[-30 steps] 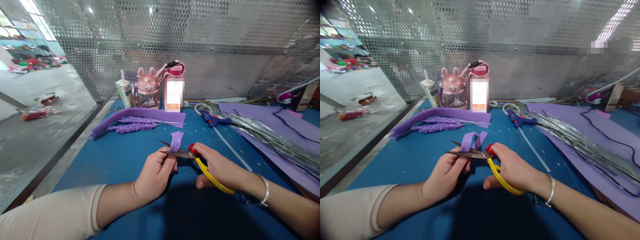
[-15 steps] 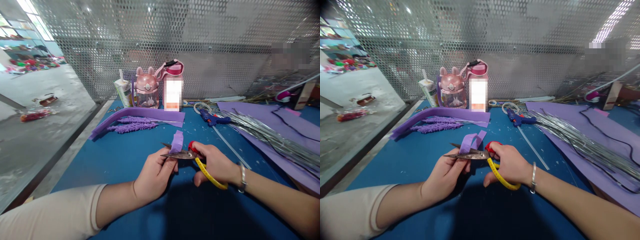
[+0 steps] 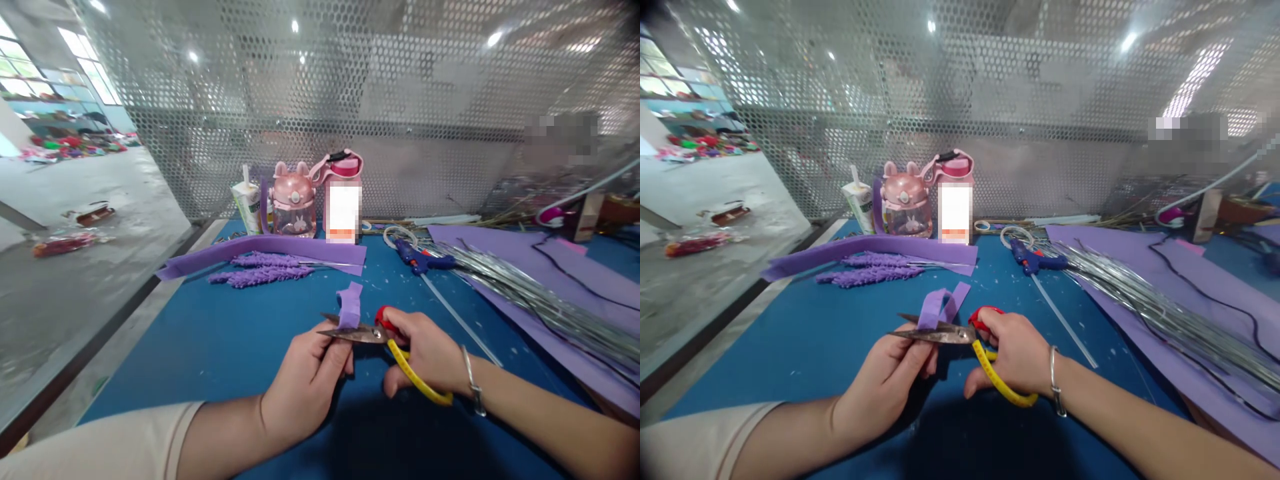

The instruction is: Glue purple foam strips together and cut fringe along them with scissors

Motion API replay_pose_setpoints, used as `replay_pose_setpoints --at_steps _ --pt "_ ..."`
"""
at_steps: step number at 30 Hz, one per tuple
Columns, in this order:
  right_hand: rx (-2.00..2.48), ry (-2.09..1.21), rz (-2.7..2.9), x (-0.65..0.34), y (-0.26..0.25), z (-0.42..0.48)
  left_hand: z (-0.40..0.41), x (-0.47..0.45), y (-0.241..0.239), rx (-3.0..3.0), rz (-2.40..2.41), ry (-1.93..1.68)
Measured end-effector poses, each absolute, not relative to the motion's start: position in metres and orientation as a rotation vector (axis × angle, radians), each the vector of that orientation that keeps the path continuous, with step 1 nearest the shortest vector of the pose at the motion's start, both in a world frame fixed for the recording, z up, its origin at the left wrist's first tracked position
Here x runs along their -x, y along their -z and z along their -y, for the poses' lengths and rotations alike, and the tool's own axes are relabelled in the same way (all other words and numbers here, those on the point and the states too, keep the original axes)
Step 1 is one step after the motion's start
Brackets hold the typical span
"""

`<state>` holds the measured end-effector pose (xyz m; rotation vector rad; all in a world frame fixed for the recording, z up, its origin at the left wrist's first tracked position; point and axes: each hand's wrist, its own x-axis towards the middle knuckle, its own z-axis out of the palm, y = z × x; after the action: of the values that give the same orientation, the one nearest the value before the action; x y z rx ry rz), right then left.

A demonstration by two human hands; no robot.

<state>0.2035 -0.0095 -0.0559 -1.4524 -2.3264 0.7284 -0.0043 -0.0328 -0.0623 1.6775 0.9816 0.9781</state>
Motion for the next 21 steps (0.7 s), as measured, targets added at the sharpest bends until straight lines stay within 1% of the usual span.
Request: replay_pose_setpoints --at_steps 5,9,13,21 --pt "1.472 -0.721 2.364 -0.204 0.053 0.009 0.032 0.004 0.064 -1.669 -0.966 -0.972" --pt "1.562 -0.775 2.372 -0.206 0.045 0.013 0.032 0.003 0.066 -1.608 -1.005 -0.963" --pt "1.618 -0.698 2.448 -0.208 0.039 0.017 0.030 0.002 0.065 -1.540 -1.012 -0.985" --pt "1.585 -0.726 2.487 -0.212 0.037 0.019 0.029 0.001 0.060 -1.464 -0.968 -1.062"
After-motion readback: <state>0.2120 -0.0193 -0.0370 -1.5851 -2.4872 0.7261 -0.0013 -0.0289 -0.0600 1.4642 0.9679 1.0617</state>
